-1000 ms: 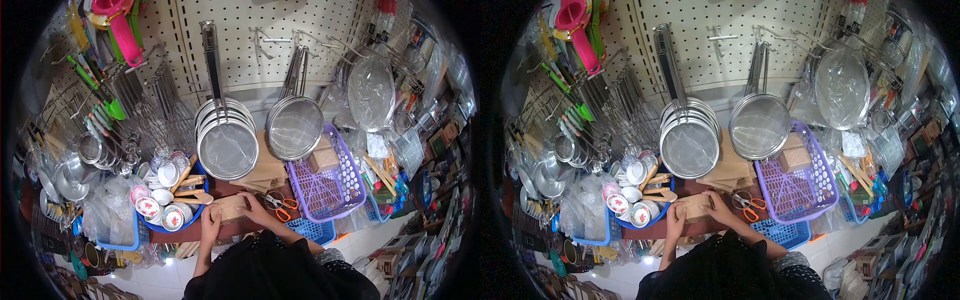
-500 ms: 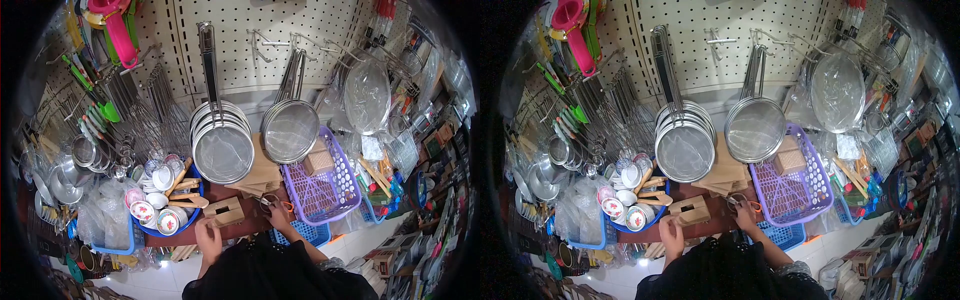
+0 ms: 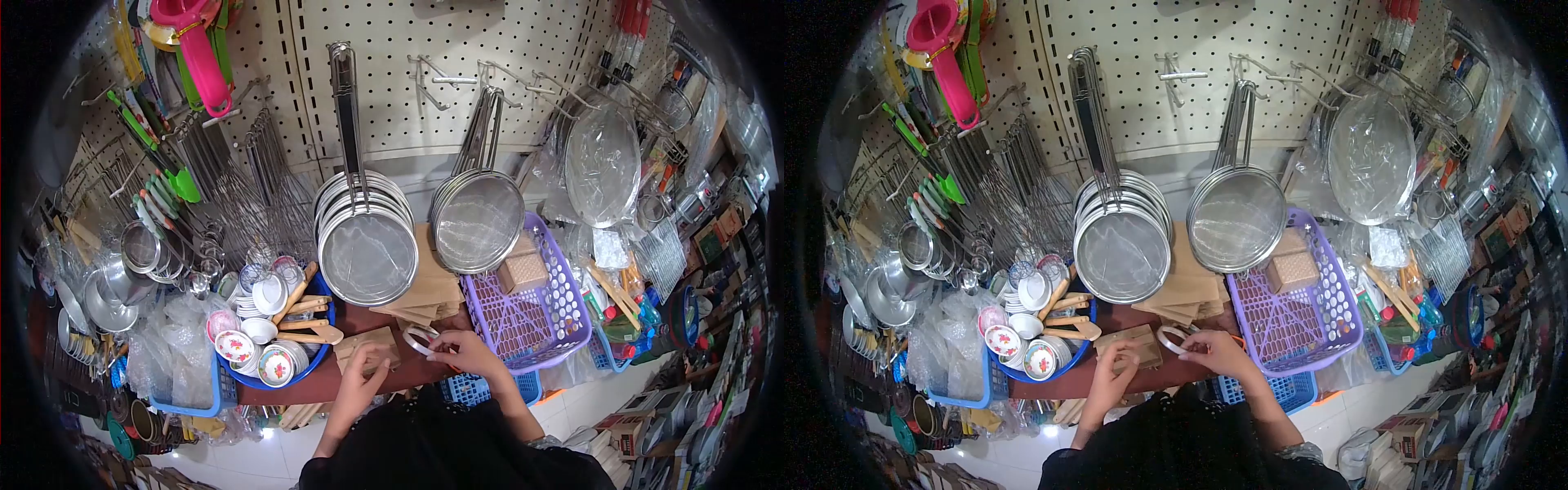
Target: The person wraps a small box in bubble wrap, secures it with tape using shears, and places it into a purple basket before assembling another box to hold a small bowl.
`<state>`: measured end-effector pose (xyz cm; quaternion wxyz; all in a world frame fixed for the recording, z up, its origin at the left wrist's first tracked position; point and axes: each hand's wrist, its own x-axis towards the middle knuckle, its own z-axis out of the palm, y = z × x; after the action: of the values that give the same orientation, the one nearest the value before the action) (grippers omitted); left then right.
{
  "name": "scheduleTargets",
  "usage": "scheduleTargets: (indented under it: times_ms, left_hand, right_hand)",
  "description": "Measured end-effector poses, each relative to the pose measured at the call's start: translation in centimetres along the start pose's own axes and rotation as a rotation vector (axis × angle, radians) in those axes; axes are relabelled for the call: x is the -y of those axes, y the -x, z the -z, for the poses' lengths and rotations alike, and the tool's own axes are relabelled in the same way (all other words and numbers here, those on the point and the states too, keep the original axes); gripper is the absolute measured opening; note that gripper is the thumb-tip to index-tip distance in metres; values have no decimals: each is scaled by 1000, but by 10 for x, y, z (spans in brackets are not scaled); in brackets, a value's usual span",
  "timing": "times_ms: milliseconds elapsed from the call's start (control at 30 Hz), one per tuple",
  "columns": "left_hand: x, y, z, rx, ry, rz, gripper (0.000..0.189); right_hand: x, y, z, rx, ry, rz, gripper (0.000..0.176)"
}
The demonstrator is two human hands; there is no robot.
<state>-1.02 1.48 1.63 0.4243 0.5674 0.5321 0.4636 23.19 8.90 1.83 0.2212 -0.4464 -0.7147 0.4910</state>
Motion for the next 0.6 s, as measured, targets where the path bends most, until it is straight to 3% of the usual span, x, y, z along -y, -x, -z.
scheduleTargets:
  times_ms: [100, 233, 267, 300, 467, 600]
  left_hand:
    - [-28, -3, 2, -63, -18, -104, 39]
    - [-33, -1, 10, -9, 143, -51, 42]
    - [-29, 2, 12, -4, 208, -5, 41]
    - [-25, 4, 15, 0, 273, 40, 40]
    - [-28, 10, 22, -141, 197, -186, 27]
    - [-42, 16, 20, -215, 259, -236, 22]
  right_hand:
    - [37, 10, 4, 24, -196, 193, 20]
    - [62, 17, 6, 182, -375, 233, 14]
    - [64, 16, 3, 215, -484, 319, 13]
    - [65, 17, 4, 260, -550, 290, 13]
    - [66, 18, 1, 428, -767, 186, 13]
    - [76, 17, 0, 478, -661, 222, 17]
